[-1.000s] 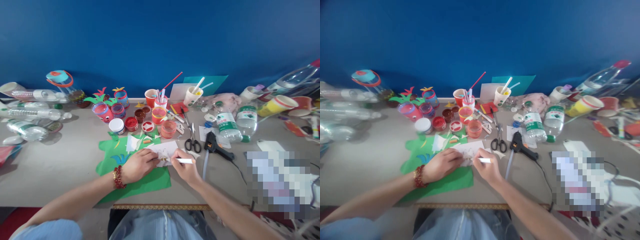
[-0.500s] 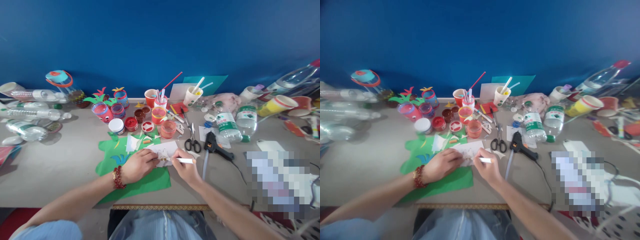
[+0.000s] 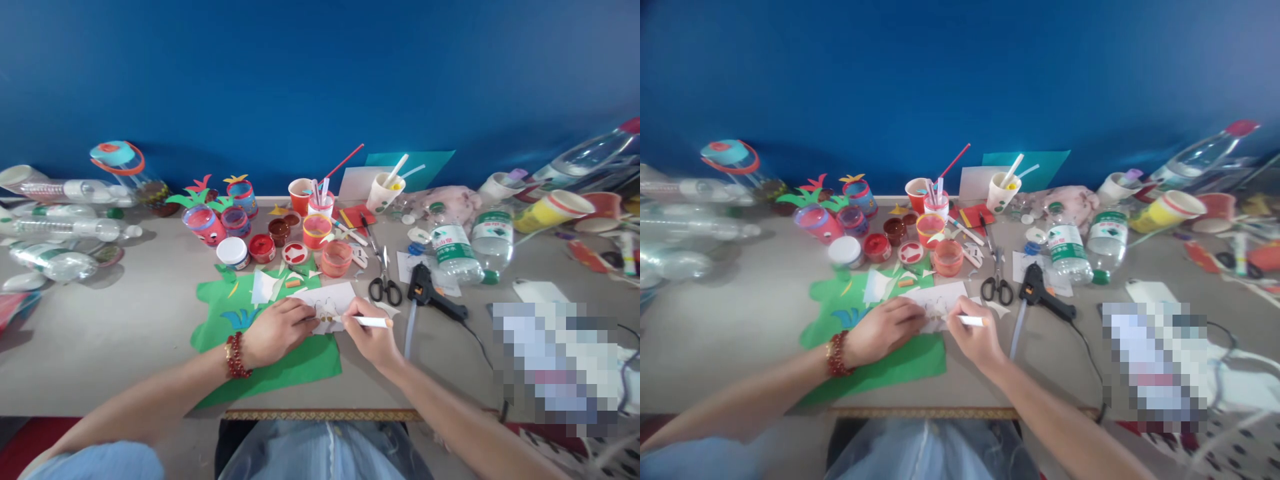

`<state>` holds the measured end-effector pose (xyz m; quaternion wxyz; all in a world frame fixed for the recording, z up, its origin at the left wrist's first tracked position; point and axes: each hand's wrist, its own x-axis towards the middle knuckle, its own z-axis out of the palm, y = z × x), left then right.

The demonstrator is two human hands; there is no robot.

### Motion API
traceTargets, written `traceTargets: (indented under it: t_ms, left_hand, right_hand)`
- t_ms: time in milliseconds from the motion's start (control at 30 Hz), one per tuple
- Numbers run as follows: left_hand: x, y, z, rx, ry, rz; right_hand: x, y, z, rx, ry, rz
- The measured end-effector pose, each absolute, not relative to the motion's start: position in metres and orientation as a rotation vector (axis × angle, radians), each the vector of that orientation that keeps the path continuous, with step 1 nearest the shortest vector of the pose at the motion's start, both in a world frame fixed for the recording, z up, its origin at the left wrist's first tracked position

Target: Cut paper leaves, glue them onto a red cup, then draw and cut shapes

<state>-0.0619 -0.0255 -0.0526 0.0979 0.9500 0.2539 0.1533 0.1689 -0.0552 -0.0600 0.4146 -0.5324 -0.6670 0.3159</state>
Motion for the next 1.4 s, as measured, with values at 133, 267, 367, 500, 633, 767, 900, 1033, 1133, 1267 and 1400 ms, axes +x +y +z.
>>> traceTargets:
  t_ms: [133, 267, 367, 500, 633, 767, 900, 1033, 1133, 1267, 1400]
  left_hand:
    - [-0.0617, -0.0257, -0.0519, 2.819, 0.748, 0.474]
    - [-0.0620, -0.0261, -0.0532, 2.818, 0.758, 0.454]
    - [-0.0622, -0.0260, -0.0535, 2.815, 0.758, 0.451]
    - [-0.0618, -0.0256, -0.0524, 2.818, 0.752, 0.459]
    - [-0.0613, -0.0256, -0.0519, 2.818, 0.750, 0.465]
    - [-0.0608, -0.0255, -0.0513, 2.812, 0.750, 0.478]
    - [-0.0608, -0.0256, -0.0509, 2.815, 0.748, 0.488]
    - [-0.0612, -0.0261, -0.0514, 2.814, 0.764, 0.469]
    - [-0.0611, -0.0262, -0.0519, 2.814, 0.763, 0.479]
    - [-0.0610, -0.0259, -0.0522, 2.812, 0.754, 0.484]
    - [-0.0611, -0.0256, -0.0514, 2.798, 0.750, 0.470]
  right_hand:
    - [0.1684, -0.0554, -0.0595, -1.337, -1.684, 0.793]
    - [0.1692, -0.0548, -0.0597, -1.333, -1.670, 0.800]
    - [0.1698, -0.0544, -0.0605, -1.347, -1.675, 0.795]
    - [0.1696, -0.0545, -0.0607, -1.337, -1.690, 0.801]
    - [0.1693, -0.0549, -0.0610, -1.338, -1.686, 0.792]
    - [0.1692, -0.0547, -0.0614, -1.325, -1.705, 0.800]
    - [0.1682, -0.0545, -0.0597, -1.329, -1.705, 0.799]
    - [0.1675, -0.0545, -0.0586, -1.320, -1.690, 0.818]
    - [0.1676, -0.0546, -0.0589, -1.331, -1.680, 0.826]
    - [0.1673, -0.0551, -0.0591, -1.346, -1.688, 0.832]
    - [0.1666, -0.0561, -0.0594, -1.352, -1.705, 0.785]
